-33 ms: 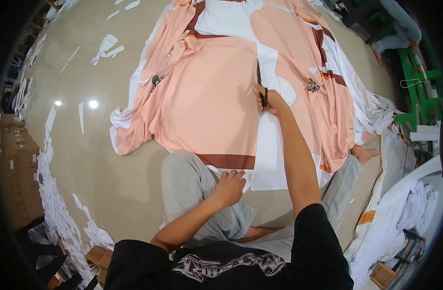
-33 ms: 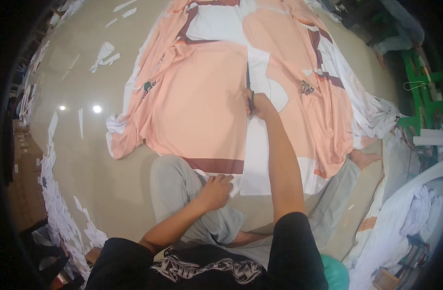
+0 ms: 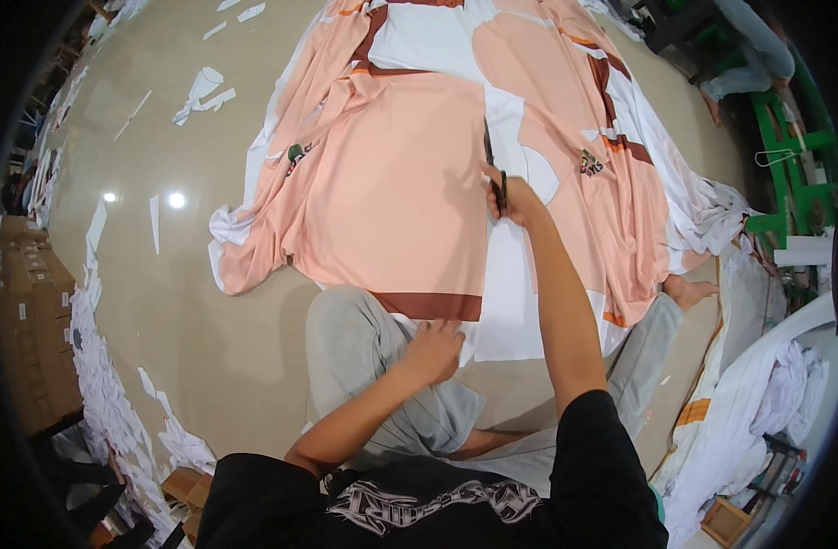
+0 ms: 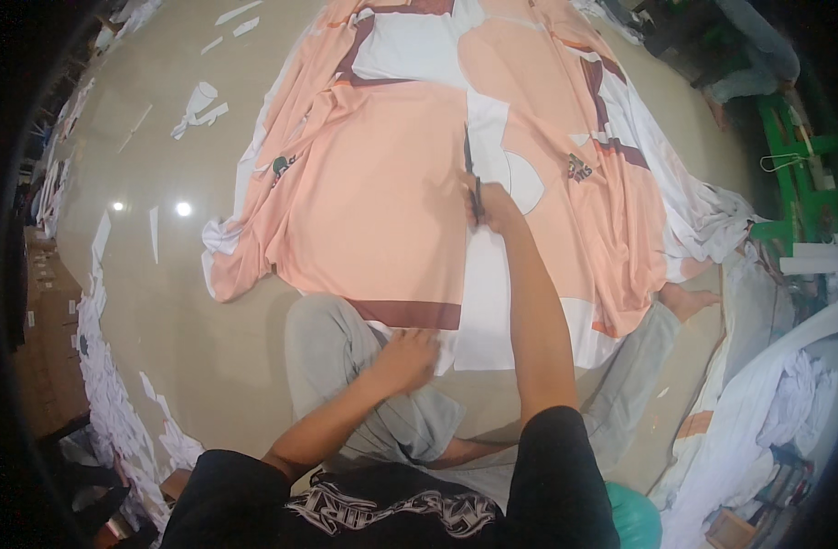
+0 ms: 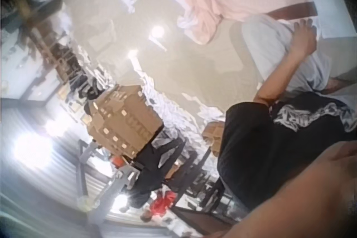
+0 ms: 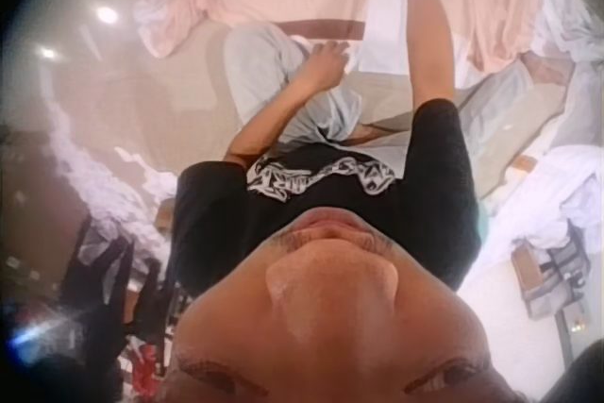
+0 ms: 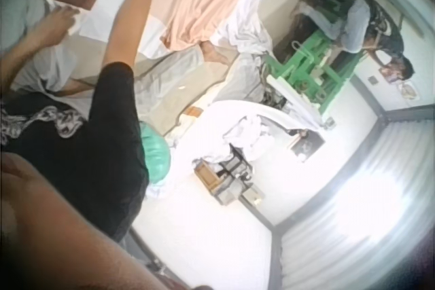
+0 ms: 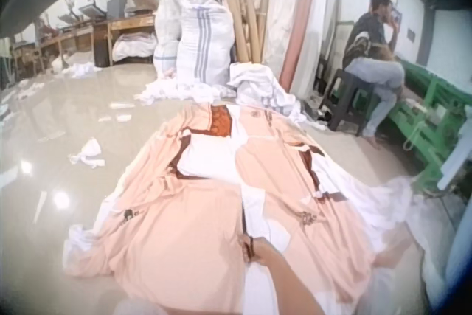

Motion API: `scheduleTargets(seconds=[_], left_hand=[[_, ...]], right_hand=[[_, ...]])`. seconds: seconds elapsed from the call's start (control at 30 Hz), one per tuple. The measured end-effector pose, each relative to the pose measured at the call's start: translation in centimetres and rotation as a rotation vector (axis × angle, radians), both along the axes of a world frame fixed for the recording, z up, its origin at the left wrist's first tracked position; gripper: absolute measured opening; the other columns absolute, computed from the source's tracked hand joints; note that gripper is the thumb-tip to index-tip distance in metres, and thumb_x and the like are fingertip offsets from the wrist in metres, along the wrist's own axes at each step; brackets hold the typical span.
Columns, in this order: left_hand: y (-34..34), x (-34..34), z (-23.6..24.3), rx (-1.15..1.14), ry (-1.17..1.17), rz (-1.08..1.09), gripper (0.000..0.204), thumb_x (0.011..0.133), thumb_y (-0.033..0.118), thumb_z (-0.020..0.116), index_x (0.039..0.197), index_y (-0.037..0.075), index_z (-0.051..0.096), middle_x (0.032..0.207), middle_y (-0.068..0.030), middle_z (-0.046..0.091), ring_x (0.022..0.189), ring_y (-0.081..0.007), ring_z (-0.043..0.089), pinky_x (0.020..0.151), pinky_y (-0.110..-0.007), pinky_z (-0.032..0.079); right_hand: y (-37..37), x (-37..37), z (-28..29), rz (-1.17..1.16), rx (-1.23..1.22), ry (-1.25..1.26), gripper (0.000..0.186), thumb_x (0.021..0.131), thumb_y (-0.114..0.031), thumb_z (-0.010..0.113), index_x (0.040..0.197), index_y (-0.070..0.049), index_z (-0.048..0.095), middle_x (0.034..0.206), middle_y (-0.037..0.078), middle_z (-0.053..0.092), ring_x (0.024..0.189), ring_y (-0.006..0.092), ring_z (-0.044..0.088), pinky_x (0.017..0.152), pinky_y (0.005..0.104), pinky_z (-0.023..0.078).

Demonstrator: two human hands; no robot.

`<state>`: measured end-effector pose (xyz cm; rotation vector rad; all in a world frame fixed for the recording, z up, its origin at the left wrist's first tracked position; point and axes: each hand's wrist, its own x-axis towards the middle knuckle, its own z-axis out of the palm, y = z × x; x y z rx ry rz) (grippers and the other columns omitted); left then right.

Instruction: The person sits on the floor and uses scissors to cut a large piece of peach-colored fabric with printed patterns. They repeatedly cut along marked lines, separate pieces, and discard offcuts, continuing the process across multiple sections of the material.

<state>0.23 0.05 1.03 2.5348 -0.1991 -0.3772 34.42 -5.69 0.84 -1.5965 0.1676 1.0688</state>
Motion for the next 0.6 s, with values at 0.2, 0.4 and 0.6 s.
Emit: scheduleTargets(seconds=[0.2,0.4,0.6], left_hand=[[8.8,13.6,-1.7,0.224,-0.192,0.361,0.055,0.087,0.032,0.068,0.136,0.013,0.055,0.142,-0.0154,0.051,0.129,-0.0373,0.051,0.099,-0.061,0.044],[10.4,12.9,2.1,0.258,0.343,0.315,0.074,0.082,0.033,0.075,0.148,0.02,0.046,0.162,-0.0148,0.03,0.146,-0.0448,0.033,0.114,-0.067,0.034],[7.0,4.7,2.3,0.365,0.516,0.02,0.072,0.084,0.033,0.071,0.148,0.011,0.045,0.15,-0.0184,0.044,0.132,-0.0418,0.054,0.108,-0.057,0.043]], right_hand=[[-6.4,-9.1,0.4,0.187,-0.694,-1.147,0.05,0.086,-0.045,0.078,0.09,0.002,0.063,0.087,0.022,0.065,0.085,0.039,0.065,0.075,0.0487,0.051],[-18.9,-18.5,-1.7,0.142,-0.71,-1.321,0.074,0.081,-0.041,0.081,0.129,0.009,0.055,0.121,0.03,0.061,0.116,0.0452,0.056,0.101,0.0528,0.044],[-24.5,-28.7,2.6,0.26,-0.722,-0.984,0.071,0.08,-0.045,0.082,0.119,0.009,0.058,0.113,0.027,0.067,0.114,0.0445,0.059,0.1,0.0515,0.045]])
